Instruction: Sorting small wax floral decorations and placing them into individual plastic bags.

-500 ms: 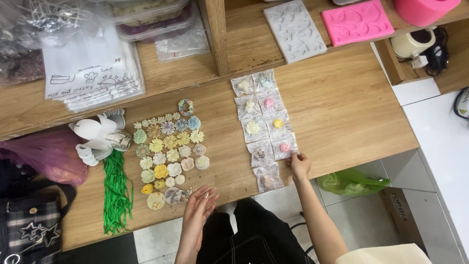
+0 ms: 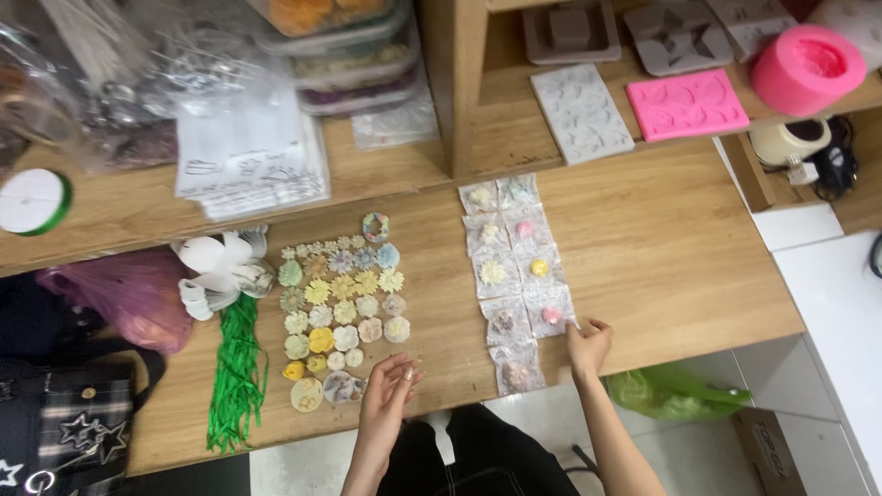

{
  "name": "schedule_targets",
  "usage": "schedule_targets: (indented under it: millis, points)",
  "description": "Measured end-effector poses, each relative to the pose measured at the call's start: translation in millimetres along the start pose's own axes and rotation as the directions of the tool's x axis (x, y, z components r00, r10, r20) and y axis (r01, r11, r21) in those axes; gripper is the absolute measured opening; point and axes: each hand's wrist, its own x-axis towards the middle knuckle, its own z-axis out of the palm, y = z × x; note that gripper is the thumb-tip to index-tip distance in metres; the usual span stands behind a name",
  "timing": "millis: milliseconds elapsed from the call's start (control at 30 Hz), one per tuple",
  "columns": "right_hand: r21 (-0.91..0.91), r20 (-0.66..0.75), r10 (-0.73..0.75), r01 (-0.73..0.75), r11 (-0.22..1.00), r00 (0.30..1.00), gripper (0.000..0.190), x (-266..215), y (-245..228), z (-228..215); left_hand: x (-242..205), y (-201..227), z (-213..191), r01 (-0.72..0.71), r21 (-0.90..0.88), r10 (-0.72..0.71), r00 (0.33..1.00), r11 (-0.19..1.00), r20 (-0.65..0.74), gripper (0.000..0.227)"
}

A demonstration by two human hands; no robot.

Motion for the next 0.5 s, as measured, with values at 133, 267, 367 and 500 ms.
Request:
schedule_targets:
  millis: [133, 267, 367, 500]
  points:
    - [-0.043, -0.089, -0.317, 0.314, 0.948, 0.944, 0.047, -7, -28, -7, -7, 57, -17, -0.33, 0.133, 0.327, 0.944, 0.935, 0.044, 0.028]
    - [0.17, 0.102, -0.387, 0.367, 0.915, 0.917, 0.028, -34, -106, -13, -36, 158, -32, -0.703, 0.57, 0.823, 0.562, 0.426, 0.077, 0.027]
    - [0.274, 0.236, -0.435, 0.37, 0.888, 0.869, 0.018, -76, -175, -15, -50, 222, -42, -0.702, 0.712, 0.955, 0.22, 0.012, 0.2, 0.033]
    - [0.43, 0.321, -0.589, 0.44, 0.788, 0.741, 0.015, -136, -253, -21, -42, 270, -54, -0.607, 0.774, 0.966, 0.04, -0.181, 0.257, 0.036]
